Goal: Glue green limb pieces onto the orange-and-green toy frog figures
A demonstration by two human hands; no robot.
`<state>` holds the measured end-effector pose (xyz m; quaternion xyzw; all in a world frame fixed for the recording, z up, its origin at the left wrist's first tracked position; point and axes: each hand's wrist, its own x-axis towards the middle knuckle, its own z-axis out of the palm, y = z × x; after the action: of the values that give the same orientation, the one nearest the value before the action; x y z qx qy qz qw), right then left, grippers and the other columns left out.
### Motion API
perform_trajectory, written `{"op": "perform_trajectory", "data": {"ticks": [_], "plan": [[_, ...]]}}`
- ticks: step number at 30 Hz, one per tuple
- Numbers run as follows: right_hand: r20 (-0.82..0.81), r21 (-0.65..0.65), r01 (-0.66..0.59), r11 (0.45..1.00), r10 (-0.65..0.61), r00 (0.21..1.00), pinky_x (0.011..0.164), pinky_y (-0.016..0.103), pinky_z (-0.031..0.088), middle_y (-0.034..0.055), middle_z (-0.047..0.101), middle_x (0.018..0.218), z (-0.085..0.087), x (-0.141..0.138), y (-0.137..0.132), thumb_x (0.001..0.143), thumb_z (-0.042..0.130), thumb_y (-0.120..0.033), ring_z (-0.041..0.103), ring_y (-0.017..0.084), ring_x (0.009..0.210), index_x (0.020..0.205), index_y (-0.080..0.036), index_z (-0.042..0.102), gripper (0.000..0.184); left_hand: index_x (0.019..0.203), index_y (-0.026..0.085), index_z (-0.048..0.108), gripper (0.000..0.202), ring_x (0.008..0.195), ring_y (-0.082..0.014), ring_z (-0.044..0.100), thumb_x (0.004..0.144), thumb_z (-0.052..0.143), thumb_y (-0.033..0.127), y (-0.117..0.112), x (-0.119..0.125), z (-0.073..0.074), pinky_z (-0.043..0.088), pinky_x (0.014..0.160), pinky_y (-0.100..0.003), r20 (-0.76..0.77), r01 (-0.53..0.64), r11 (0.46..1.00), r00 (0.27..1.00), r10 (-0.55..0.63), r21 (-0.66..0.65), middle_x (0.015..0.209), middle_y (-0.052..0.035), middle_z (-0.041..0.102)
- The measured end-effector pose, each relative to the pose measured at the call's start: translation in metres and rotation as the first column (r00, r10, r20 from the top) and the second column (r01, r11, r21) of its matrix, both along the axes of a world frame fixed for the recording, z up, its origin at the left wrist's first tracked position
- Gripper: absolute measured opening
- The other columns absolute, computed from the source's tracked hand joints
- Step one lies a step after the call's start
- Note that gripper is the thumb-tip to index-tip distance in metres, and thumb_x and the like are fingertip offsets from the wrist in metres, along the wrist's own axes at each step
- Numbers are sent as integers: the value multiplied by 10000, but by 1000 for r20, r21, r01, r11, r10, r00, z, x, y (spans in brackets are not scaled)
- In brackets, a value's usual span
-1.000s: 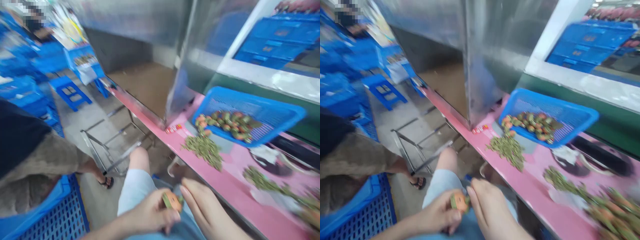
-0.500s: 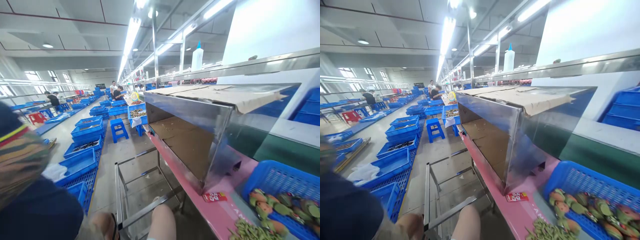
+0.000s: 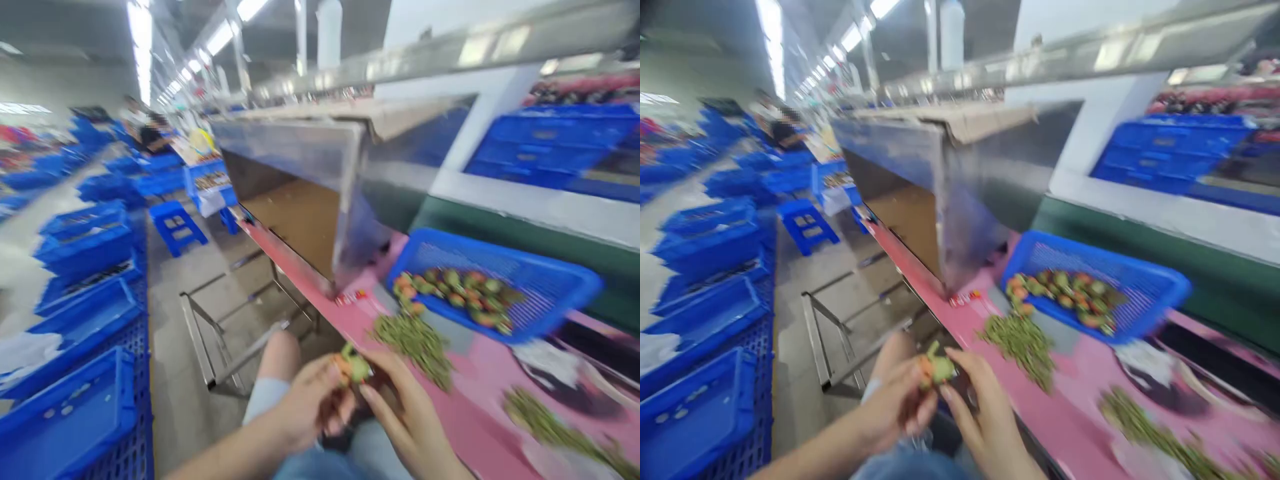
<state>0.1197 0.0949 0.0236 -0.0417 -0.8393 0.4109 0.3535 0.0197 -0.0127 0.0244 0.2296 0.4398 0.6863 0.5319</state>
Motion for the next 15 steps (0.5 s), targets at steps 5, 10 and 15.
{"op": "perform_trajectory", "data": {"ticks": [5,10,15], "plan": [[-2,-147,30,989,-31,1000,580,168,471,-3,598,765,5,3,6,855,534,-351,566,105,654,962,-240,538,155,822,157,506,457,335,-16,356,688,599,584,3,0,2,275,325,-98,66,7,1000,998,-6,-17,513,45,520],[3,-385,45,922,-48,999,598,179,468,-13,597,761,-1,5,-2,813,595,-334,557,105,665,917,-252,568,135,983,174,498,446,494,-89,489,679,679,445,2,-4,9,415,389,-146,-157,-46,998,987,39,-39,592,32,526],[30,-443,186,877,-193,981,615,212,491,3,606,835,-22,35,-13,821,570,-388,561,117,687,1004,-272,555,217,948,177,524,405,535,-102,507,666,698,409,-1,-5,3,423,427,-165,-179,-38,992,984,17,-117,624,17,545]]}}
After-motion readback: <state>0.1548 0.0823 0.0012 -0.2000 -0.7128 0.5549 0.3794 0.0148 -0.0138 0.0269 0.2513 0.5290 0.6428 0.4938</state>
